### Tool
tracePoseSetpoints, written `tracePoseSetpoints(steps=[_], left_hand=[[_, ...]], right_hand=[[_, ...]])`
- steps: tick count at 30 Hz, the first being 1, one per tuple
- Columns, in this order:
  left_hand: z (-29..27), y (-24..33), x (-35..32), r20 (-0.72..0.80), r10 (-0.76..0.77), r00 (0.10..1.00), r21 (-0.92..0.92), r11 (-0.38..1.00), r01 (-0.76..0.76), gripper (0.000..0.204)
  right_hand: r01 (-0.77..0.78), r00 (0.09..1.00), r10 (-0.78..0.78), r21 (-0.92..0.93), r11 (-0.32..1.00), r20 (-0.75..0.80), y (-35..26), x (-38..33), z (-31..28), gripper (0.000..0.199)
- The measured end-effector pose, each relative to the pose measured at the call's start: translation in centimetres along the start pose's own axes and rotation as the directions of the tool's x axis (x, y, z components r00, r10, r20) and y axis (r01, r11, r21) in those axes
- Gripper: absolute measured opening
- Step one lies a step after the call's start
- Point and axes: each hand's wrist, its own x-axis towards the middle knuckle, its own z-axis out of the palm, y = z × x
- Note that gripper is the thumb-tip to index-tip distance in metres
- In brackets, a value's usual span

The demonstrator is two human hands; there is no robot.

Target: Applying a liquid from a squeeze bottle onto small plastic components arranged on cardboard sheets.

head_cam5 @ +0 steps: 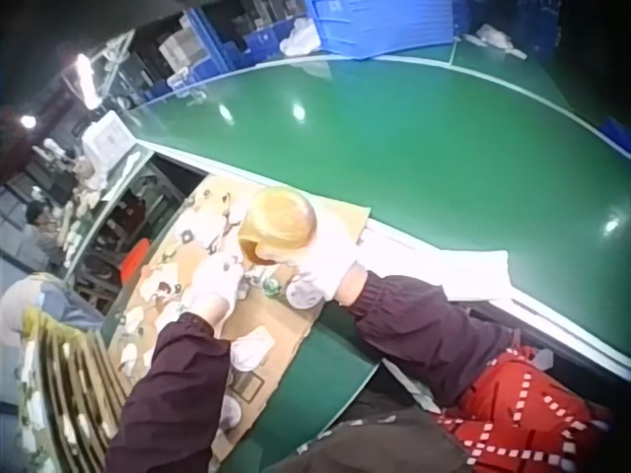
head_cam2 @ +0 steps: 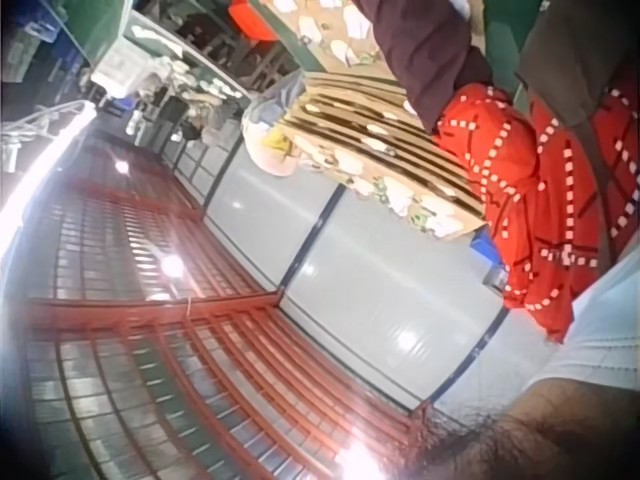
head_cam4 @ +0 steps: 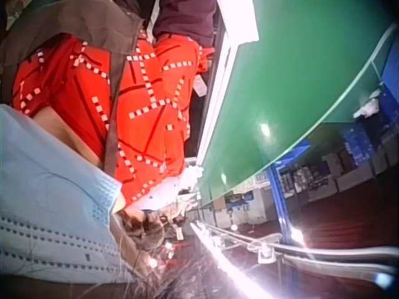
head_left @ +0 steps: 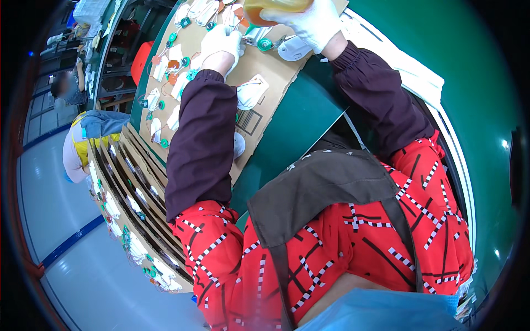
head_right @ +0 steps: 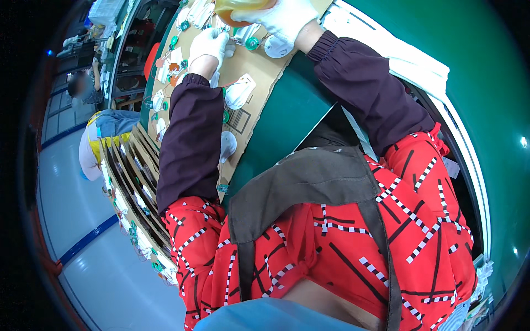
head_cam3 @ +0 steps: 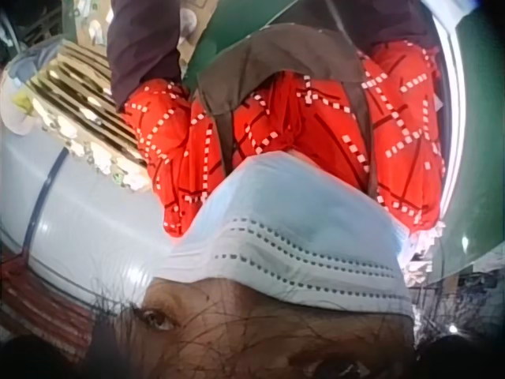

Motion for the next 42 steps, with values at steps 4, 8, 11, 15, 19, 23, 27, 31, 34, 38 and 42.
tracePoseSetpoints(steps=[4, 8, 11, 15, 19, 23, 27, 31, 34, 38, 42], left_hand=[[0.4, -1.0, 0.4, -0.054, 0.064, 0.997, 0.03, 0.998, -0.062, 0.019], [0.3, -0.2, -0.2, -0.076, 0.083, 0.994, 0.137, 0.988, -0.072, 0.022], [0.1, -0.4, -0.5, -0.11, 0.105, 0.988, 0.225, 0.971, -0.078, 0.027], [-0.2, 0.7, -1.4, -0.15, 0.124, 0.981, 0.37, 0.927, -0.06, 0.031], [-0.2, 1.5, -1.4, -0.127, 0.095, 0.987, 0.319, 0.946, -0.05, 0.032], [0.0, -1.9, 0.4, -0.115, 0.028, 0.993, 0.132, 0.991, -0.013, 0.031], [0.0, 1.3, -1.5, -0.15, 0.145, 0.978, 0.376, 0.923, -0.079, 0.028], [-0.1, -1.3, -0.3, -0.095, 0.017, 0.995, 0.147, 0.989, -0.003, 0.028], [0.8, -2.2, 0.7, -0.082, 0.013, 0.997, 0.073, 0.997, -0.008, 0.028], [1.0, -2.2, 1.0, -0.068, 0.016, 0.998, 0.064, 0.998, -0.012, 0.029], [0.8, -1.8, 0.2, -0.105, 0.11, 0.988, 0.056, 0.993, -0.105, 0.021]], right_hand=[[0.079, 0.997, -0.078, -0.151, 0.985, 0.011, -0.7, -0.1, 0.3, 0.062], [0.076, 0.997, -0.073, -0.11, 0.991, 0.03, -0.8, -0.4, 0.5, 0.061], [0.069, 0.997, -0.064, -0.141, 0.988, 0.035, -0.9, -0.7, 0.7, 0.061], [0.122, 0.992, -0.119, -0.272, 0.955, 0.028, -1.0, -0.9, 0.8, 0.062], [0.084, 0.996, -0.081, -0.091, 0.992, 0.036, -0.7, -0.6, 0.0, 0.063], [0.144, 0.989, -0.136, -0.196, 0.97, 0.055, -1.3, -0.5, 1.0, 0.063], [0.108, 0.994, -0.101, -0.244, 0.964, 0.04, -0.8, -1.0, 0.2, 0.064], [-0.002, 0.997, 0.001, 0.014, 1.0, 0.08, -0.8, -1.3, 0.3, 0.062], [-0.103, 0.993, 0.09, 0.196, 0.975, 0.072, -0.5, -1.8, -0.1, 0.062], [-0.016, 1.0, 0.017, 0.1, 0.995, -0.001, 0.2, -2.2, -0.9, 0.062], [-0.112, 0.993, 0.104, 0.176, 0.978, 0.053, 0.2, -2.3, -1.3, 0.062]])
